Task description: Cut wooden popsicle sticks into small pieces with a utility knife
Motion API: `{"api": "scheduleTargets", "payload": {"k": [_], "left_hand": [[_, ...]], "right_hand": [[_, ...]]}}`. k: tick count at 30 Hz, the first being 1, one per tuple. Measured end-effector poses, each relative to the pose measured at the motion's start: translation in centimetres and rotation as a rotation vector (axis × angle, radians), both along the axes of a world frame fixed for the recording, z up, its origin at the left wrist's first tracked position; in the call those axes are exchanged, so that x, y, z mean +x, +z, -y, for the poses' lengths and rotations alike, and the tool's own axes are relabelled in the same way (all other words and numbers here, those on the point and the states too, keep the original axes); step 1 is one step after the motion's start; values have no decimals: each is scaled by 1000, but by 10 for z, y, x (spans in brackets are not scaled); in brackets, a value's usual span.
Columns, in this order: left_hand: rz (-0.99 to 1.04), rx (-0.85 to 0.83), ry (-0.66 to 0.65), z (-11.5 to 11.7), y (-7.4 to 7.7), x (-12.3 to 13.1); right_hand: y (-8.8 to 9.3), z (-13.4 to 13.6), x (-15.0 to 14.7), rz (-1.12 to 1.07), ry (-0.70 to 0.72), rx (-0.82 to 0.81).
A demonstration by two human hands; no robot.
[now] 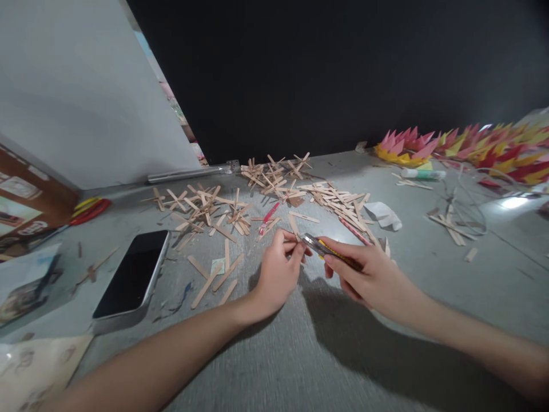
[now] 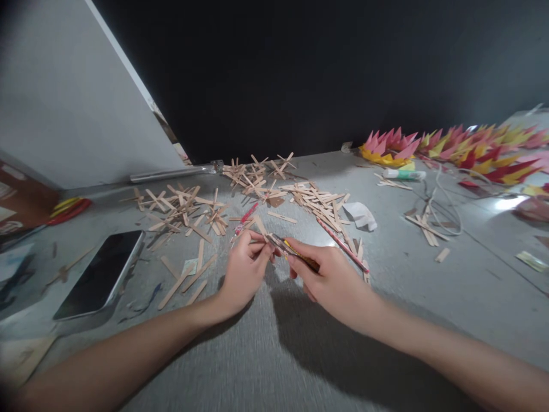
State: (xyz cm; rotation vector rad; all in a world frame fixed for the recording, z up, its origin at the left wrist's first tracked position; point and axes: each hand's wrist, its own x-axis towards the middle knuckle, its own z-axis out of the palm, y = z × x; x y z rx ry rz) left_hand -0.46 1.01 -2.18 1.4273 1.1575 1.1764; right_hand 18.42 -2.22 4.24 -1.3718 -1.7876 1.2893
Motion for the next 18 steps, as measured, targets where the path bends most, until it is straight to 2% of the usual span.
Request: {"api": "scheduleTargets", "payload": {"k": [6,13,15,18], "left_hand": [[-2,11,17,-1,1,1],[27,-12,17,-1,0,0],[41,-18,16,0,2,1],[51,-28,10,-1,4,2]], "right_hand": [[4,-1,0,-149,-12,-175],[-4,-5,1,-411,-53,-444],[-4,-4,0,-454,-60,-460],[-2,-4,0,-465,-77,-356]]}}
